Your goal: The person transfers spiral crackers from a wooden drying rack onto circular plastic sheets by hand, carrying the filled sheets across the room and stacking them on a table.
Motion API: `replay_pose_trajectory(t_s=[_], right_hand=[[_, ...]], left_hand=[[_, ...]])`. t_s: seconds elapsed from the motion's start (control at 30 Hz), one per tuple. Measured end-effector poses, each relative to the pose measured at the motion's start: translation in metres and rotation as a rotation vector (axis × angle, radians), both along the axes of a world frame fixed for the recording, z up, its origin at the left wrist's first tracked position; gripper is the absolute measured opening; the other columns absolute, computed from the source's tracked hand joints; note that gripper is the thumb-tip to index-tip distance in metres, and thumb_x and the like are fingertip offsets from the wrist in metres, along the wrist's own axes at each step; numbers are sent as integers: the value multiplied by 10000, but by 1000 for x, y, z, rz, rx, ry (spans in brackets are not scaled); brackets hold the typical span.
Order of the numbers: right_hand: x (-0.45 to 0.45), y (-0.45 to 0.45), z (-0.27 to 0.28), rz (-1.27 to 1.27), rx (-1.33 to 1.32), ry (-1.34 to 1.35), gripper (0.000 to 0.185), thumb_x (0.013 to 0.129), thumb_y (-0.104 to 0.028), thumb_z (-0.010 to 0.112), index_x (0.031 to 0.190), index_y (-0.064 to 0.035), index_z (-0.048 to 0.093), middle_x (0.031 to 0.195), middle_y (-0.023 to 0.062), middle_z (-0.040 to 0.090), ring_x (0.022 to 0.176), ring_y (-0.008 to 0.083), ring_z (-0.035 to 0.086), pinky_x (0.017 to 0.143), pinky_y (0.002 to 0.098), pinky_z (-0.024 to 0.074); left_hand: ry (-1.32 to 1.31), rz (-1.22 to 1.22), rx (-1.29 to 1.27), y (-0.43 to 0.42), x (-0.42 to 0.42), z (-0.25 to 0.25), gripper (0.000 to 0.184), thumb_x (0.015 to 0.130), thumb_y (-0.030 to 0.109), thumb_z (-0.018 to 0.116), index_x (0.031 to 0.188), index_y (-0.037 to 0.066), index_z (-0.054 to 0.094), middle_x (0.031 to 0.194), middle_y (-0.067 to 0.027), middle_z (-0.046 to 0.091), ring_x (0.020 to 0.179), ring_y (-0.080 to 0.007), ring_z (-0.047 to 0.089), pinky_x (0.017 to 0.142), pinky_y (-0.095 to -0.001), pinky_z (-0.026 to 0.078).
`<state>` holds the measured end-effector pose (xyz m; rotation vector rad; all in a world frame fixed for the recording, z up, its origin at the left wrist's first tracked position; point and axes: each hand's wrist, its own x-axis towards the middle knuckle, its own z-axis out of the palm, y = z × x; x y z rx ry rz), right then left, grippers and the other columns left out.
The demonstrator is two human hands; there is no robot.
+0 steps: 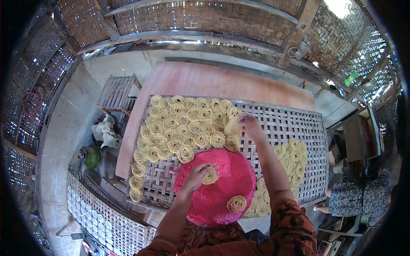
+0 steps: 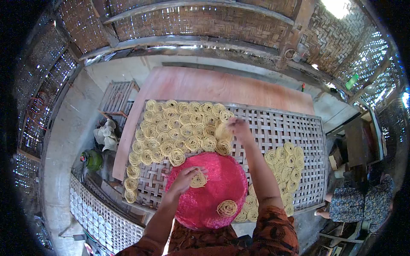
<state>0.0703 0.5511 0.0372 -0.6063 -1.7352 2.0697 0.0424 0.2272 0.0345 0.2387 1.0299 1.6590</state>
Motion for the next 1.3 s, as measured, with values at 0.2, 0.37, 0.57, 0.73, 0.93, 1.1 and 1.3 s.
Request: replay_pose_trajectory(t_s=[0.2, 0.37, 0.57, 0.73, 0.93, 1.1, 1.3], right_hand=[[-57, 80, -35, -471, -99, 100, 240, 738, 44, 646, 965, -34, 640, 867, 16, 624, 730, 109, 563, 629, 249, 457], [-63, 102, -102, -646, -130, 82, 199, 765, 34, 631, 952, -31, 653, 824, 23, 643, 729, 95, 572, 632, 247, 462], [-4, -83, 53, 149, -167, -170, 222, 835, -105, 653, 1027, 6, 640, 874, 91, 662, 772, 140, 578, 649, 285, 468], [20, -99, 24, 287, -245, -277, 168, 792, -43, 668, 949, 18, 664, 845, 44, 646, 752, 124, 572, 645, 254, 461], [4, 23, 20, -480, 743, -48, 195, 771, 61, 537, 920, 5, 650, 825, 66, 649, 719, 172, 596, 657, 308, 484], [-7, 69, -48, -250, 1244, -524, 284, 794, -16, 504, 1056, -17, 613, 958, 154, 653, 937, 339, 597, 822, 434, 470], [67, -79, 27, 83, 994, -367, 271, 756, -57, 579, 1025, -43, 613, 1044, 200, 605, 957, 359, 582, 838, 400, 467]], left_hand=[[-72, 156, -66, -14, 1, 7, 370, 979, 154, 403, 1269, -77, 404, 1249, -211, 517, 1091, -304, 566, 931, -392, 476], [-88, 309, 38, -10, -4, 10, 392, 978, 178, 410, 1291, -58, 388, 1278, -201, 495, 1128, -306, 538, 962, -409, 450], [-181, 491, 280, 28, -8, 24, 393, 985, 146, 360, 1311, -74, 363, 1326, -203, 450, 1223, -287, 455, 1038, -379, 367], [729, 465, -76, 58, 1, 50, 458, 957, 74, 405, 1377, -54, 277, 1390, -203, 374, 1312, -262, 346, 1092, -336, 252], [807, 416, -50, 18, 10, 39, 499, 910, -6, 446, 1380, -39, 282, 1415, -197, 336, 1342, -255, 295, 1105, -340, 227], [740, 318, -139, -17, 25, 14, 459, 906, -42, 402, 1357, -43, 317, 1407, -173, 354, 1326, -250, 327, 1092, -333, 254], [978, 72, -344, -57, 37, 5, 450, 877, 59, 530, 1315, 40, 430, 1336, -151, 457, 1218, -307, 465, 1020, -354, 368]])
